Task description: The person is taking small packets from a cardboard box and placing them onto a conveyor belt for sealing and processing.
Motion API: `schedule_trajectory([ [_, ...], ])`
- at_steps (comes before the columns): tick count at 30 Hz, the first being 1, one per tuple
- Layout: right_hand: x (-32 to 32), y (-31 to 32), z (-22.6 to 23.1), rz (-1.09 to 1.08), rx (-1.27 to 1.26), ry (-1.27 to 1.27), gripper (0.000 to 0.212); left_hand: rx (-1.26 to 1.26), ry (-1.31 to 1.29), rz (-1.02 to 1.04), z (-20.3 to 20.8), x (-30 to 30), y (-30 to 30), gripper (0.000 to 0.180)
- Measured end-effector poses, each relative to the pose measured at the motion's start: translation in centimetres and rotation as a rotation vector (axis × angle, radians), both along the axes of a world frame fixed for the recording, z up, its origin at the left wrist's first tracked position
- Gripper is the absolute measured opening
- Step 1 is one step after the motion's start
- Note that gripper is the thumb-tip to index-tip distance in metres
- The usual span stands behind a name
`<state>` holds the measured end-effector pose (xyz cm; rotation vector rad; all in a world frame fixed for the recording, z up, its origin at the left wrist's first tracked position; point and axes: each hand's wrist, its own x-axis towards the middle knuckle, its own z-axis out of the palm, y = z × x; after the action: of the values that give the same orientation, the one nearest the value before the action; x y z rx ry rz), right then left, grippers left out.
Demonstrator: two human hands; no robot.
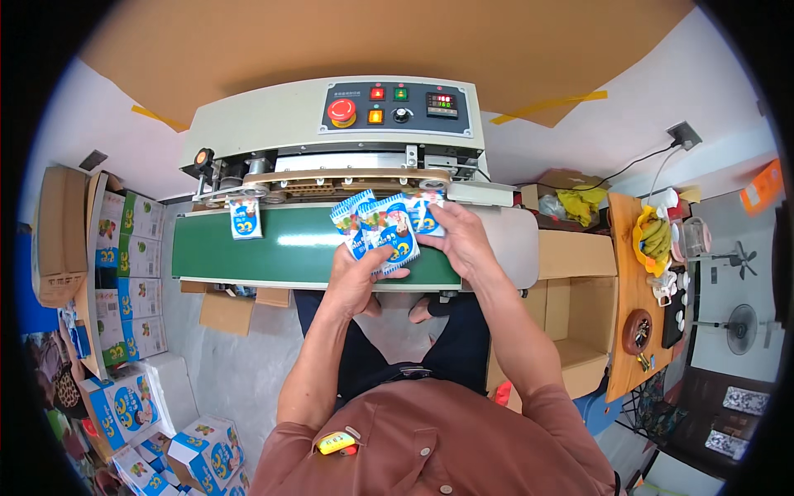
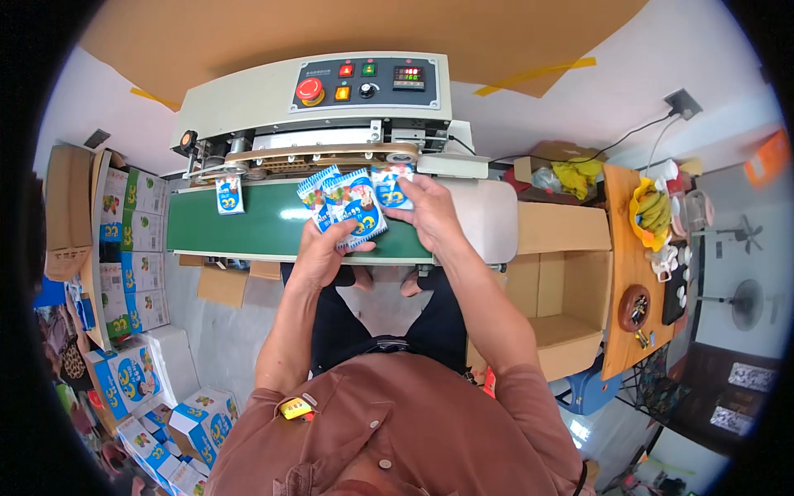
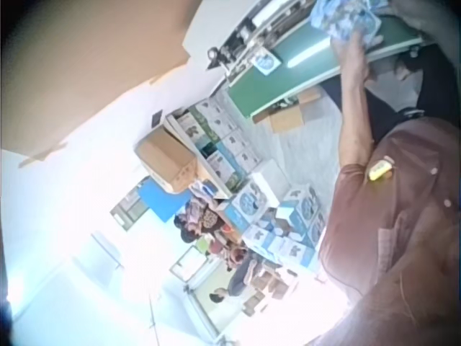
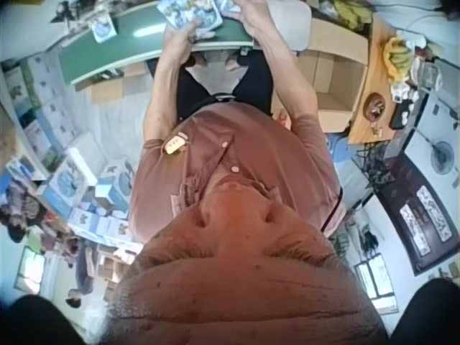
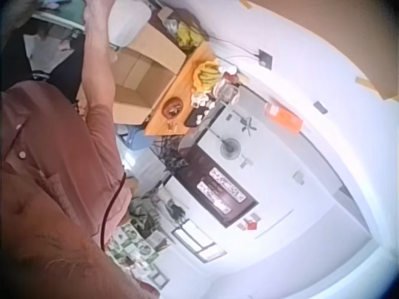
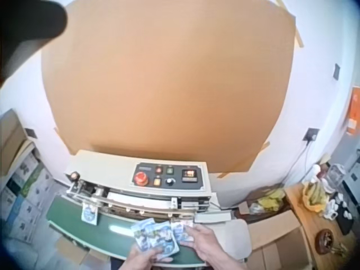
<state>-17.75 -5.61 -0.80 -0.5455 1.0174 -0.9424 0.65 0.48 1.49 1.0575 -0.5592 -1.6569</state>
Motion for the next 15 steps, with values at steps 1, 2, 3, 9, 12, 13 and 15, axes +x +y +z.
schedule_trajectory([
  [1, 0.6, 0.0, -0.1, 0.016, 0.009, -0.065, 0.032, 0.002, 0.024, -0.003, 0.0, 0.0, 0.0, 0.037],
  [2, 0.9, 0.0, -0.1, 0.031, 0.017, -0.130, 0.032, 0.002, 0.022, -0.004, 0.1, -0.1, 0.0, 0.037],
  [3, 1.2, 0.4, 1.5, 0.093, 0.067, -0.127, 0.033, 0.006, -0.002, -0.005, 0.2, 0.0, 0.0, 0.037],
  [9, -0.7, 3.2, 2.1, 0.142, -0.132, 0.107, 0.033, -0.036, -0.093, -0.036, -0.1, -0.9, -0.1, 0.037],
  [12, -1.5, 4.0, 1.4, 0.254, -0.240, 0.117, 0.032, -0.048, -0.121, -0.072, 0.1, -1.8, 0.3, 0.035],
  [13, -1.6, 4.1, 1.2, 0.202, -0.225, 0.086, 0.032, -0.054, -0.136, -0.081, 0.2, -2.0, 0.3, 0.033],
  [15, -1.7, 4.3, 1.0, 0.102, -0.195, 0.022, 0.031, -0.047, -0.106, -0.058, -0.1, -2.3, 0.2, 0.034],
])
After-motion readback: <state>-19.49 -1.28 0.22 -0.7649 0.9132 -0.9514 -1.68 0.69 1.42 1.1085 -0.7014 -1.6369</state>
